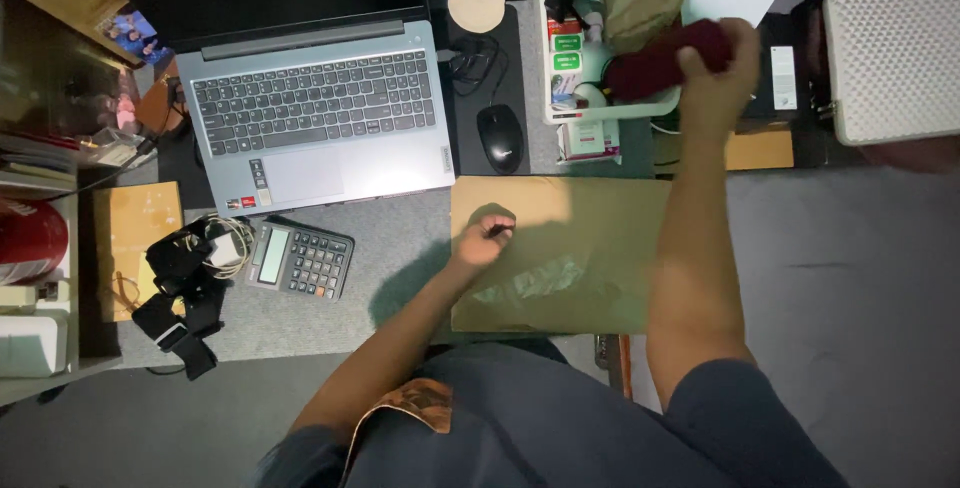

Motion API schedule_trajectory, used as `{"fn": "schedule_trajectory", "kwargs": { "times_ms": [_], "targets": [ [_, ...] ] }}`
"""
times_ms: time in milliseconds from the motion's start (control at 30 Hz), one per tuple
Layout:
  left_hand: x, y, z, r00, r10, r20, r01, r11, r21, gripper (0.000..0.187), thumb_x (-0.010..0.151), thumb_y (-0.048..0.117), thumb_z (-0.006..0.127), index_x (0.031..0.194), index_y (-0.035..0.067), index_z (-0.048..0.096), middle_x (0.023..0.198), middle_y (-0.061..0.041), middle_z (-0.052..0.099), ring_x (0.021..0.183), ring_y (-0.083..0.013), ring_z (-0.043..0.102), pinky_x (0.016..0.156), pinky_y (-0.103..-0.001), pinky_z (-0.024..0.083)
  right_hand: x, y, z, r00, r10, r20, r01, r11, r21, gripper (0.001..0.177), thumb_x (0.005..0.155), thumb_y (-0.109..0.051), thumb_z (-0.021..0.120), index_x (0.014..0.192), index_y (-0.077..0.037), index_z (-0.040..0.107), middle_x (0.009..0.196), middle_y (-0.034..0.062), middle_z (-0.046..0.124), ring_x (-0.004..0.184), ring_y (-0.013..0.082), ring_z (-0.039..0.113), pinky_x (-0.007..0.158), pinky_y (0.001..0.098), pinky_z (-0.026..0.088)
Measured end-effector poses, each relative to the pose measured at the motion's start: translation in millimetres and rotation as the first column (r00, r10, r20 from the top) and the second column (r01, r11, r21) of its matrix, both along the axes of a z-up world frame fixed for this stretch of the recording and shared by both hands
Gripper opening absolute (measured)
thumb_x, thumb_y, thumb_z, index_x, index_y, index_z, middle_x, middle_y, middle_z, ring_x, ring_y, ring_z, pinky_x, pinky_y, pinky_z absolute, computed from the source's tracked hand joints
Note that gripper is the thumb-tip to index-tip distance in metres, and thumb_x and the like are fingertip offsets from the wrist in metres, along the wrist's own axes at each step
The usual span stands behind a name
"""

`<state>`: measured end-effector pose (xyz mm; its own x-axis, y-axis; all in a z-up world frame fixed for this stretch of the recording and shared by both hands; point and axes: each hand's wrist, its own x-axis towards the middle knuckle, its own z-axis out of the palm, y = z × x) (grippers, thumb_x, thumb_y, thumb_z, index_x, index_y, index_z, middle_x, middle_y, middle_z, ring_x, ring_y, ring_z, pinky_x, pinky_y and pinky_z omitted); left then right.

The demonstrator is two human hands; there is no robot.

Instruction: Organizing various office supplies, electronics, and containers on a desk.

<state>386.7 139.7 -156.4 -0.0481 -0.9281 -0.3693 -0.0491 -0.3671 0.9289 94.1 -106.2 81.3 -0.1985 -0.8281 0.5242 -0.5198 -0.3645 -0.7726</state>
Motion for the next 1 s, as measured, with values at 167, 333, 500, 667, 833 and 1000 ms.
{"fn": "schedule_trajectory", "kwargs": {
  "times_ms": [167, 333, 500, 667, 833, 1000],
  "targets": [
    [3.3, 5.9, 52.9, 1.0, 0.001, 0.02, -0.002, 0.998, 0.059, 0.023, 0.096, 0.013, 0.068, 0.118, 0.008, 0.071, 0.105, -0.001, 0.073, 0.097, -0.011, 0.065, 0.089, -0.027, 0.053, -9.2, 12.0, 18.6, 0.987, 0.121, 0.102, -0.126, 0.991, 0.048, 0.046, 0.089, 0.009, 0.082, 0.13, -0.005, 0.064, 0.126, 0.009, 0.068, 0.118, 0.0273, 0.068, 0.109, 0.0411, 0.056],
    [5.5, 9.5, 64.7, 1.0, 0.029, -0.008, -0.028, 0.995, 0.099, 0.023, 0.096, 0.013, 0.068, 0.118, 0.008, 0.072, 0.107, -0.001, 0.073, 0.1, -0.0109, 0.067, 0.09, -0.027, 0.053, -2.1, -5.4, 18.0, 0.957, 0.085, -0.277, -0.071, 0.996, 0.06, 0.048, 0.085, 0.003, 0.088, 0.128, -0.006, 0.067, 0.122, 0.0144, 0.066, 0.113, 0.0326, 0.069, 0.099, 0.0411, 0.056],
    [10.9, 10.9, 87.7, 0.999, 0.03, 0.019, -0.031, 0.999, 0.04, 0.025, 0.094, 0.011, 0.071, 0.118, 0.008, 0.07, 0.108, -0.001, 0.073, 0.102, -0.0121, 0.067, 0.091, -0.028, 0.053, 8.9, -32.2, -18.6, 0.9, 0.15, -0.41, -0.082, 0.981, 0.178, 0.05, 0.084, -0.005, 0.092, 0.131, -0.015, 0.075, 0.127, 0.0167, 0.059, 0.115, 0.034, 0.062, 0.101, 0.0441, 0.054],
    [64.0, 25.1, 64.5, 0.99, 0.14, -0.022, -0.14, 0.99, -0.005, 0.026, 0.091, 0.009, 0.071, 0.116, 0.005, 0.071, 0.105, -0.002, 0.074, 0.096, -0.0127, 0.069, 0.087, -0.028, 0.055, 71.5, 4.8, -2.8, 0.783, -0.094, -0.615, 0.034, 0.993, -0.109, 0.047, 0.092, -0.005, 0.084, 0.135, -0.008, 0.065, 0.143, 0.0236, 0.045, 0.124, 0.0437, 0.051, 0.099, 0.0514, 0.05],
    [142.2, 71.6, 76.2, 0.876, 0.466, -0.126, -0.458, 0.885, 0.09, 0.022, 0.092, 0.006, 0.069, 0.113, 0.001, 0.072, 0.094, -0.006, 0.07, 0.082, -0.0156, 0.061, 0.074, -0.03, 0.049, 169.7, 79.1, -42.2, 0.879, -0.039, -0.476, -0.159, 0.916, -0.368, 0.045, 0.091, -0.001, 0.072, 0.133, 0.001, 0.058, 0.135, 0.0279, 0.058, 0.127, 0.045, 0.055, 0.11, 0.0583, 0.046],
    [212.5, 120.1, 72.9, 0.74, 0.661, 0.127, -0.657, 0.75, -0.076, 0.012, 0.096, 0.011, 0.066, 0.105, 0.004, 0.072, 0.088, 0.0, 0.072, 0.078, -0.0095, 0.063, 0.073, -0.024, 0.051, 239.4, 138.6, -63.0, 0.855, 0.303, -0.42, -0.226, 0.948, 0.223, 0.022, 0.074, -0.011, 0.078, 0.094, -0.007, 0.07, 0.09, 0.0174, 0.068, 0.082, 0.034, 0.068, 0.077, 0.0419, 0.054]
  ]
}}
